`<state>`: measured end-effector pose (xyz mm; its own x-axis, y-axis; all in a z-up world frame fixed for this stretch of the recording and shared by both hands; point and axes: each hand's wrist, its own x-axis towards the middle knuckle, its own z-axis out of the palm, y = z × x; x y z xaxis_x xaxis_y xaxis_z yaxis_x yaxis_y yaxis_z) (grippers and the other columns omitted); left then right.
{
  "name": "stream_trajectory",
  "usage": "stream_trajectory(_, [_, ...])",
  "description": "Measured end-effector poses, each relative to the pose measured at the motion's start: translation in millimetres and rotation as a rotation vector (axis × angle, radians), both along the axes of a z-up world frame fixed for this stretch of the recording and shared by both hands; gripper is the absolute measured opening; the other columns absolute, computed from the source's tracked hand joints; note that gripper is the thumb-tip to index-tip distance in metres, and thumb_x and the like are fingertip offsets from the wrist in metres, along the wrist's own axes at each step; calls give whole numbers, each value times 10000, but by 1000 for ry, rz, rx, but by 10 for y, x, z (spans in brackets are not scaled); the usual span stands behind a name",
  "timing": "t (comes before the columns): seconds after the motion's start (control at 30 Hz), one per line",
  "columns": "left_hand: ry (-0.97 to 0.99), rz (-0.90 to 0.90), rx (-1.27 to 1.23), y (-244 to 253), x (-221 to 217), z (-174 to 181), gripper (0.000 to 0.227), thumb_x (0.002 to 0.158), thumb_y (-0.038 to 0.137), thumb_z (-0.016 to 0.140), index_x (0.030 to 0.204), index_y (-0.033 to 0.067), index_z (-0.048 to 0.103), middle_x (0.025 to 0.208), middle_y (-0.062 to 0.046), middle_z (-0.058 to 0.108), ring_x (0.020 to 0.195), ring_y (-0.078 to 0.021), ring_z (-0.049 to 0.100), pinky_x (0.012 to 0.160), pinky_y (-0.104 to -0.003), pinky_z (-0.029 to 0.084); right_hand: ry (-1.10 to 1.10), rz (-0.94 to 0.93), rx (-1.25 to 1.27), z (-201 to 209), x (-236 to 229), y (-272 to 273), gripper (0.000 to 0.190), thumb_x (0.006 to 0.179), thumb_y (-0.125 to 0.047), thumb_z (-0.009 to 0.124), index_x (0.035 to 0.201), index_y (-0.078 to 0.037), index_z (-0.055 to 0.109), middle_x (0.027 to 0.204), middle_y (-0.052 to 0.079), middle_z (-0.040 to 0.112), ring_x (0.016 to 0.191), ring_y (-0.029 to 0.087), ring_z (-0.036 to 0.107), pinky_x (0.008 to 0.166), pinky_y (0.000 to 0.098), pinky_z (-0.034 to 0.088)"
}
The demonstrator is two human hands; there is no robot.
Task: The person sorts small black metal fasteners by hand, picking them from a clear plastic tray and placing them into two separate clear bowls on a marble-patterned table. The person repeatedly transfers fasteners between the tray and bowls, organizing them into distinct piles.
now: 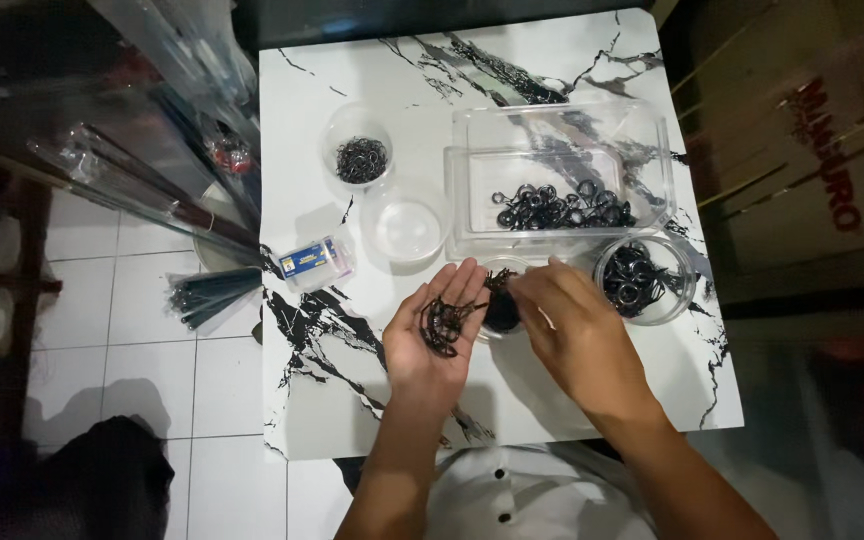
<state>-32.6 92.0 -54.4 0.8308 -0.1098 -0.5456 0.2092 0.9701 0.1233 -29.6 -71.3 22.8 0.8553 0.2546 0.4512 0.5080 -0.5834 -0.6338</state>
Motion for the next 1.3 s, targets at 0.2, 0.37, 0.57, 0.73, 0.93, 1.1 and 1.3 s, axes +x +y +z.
stream_trajectory(0.2, [3,-12,38,17,-9,9,482,983,244,469,1353,-49,569,1475,-265,564,1412,-378,520,1135,-487,445,-152,46,-240,-133,-22,72,169,920,-200,767,1069,-125,792,1128,90,717,1125,323,671,976,473,522])
stream_trajectory(0.37, [-38,-6,26,-15,-20,-29,469,1001,234,476,1355,-60,568,1495,-281,534,1431,-392,485,1188,-504,389,-119,73,-334,-252,-53,45,124,869,-123,764,981,-166,794,1076,51,729,1085,294,651,960,460,491])
stream_trajectory(0.57, [1,-39,48,-133,-14,210,477,987,221,483,1361,-65,560,1504,-269,536,1427,-389,491,1187,-507,389,-120,59,-192,-130,-70,-55,76,894,-93,758,963,-126,760,1007,53,702,1037,307,672,922,439,527])
stream_trajectory(0.73, [-7,-94,-5,-303,12,242,482,999,216,468,1379,-71,542,1506,-296,517,1420,-398,489,1193,-524,386,-113,-103,-136,148,-167,-506,141,918,-115,761,1056,-136,784,990,55,709,1019,309,667,939,472,514])
stream_trajectory(0.93, [6,-214,-89,-620,68,347,458,992,209,482,1348,-67,563,1506,-289,518,1431,-404,477,1207,-543,360,-167,-415,-350,143,-219,-1094,80,948,-170,823,1023,-192,805,1063,21,717,1142,309,642,988,448,454])
stream_trajectory(1.1, [-29,-269,-88,-811,79,450,436,986,216,502,1307,-68,578,1501,-297,520,1439,-412,469,1218,-550,346,-50,-477,-521,140,-197,-1074,191,883,-236,802,1059,-162,801,1168,70,716,1230,380,623,993,526,464])
stream_trajectory(1.3, [-83,-329,-79,-890,74,531,456,995,247,483,1329,-49,580,1535,-263,501,1467,-381,442,1226,-527,324,-78,-308,-339,175,-229,-939,169,907,-265,768,1062,-212,806,1263,72,680,1274,395,574,1056,541,406])
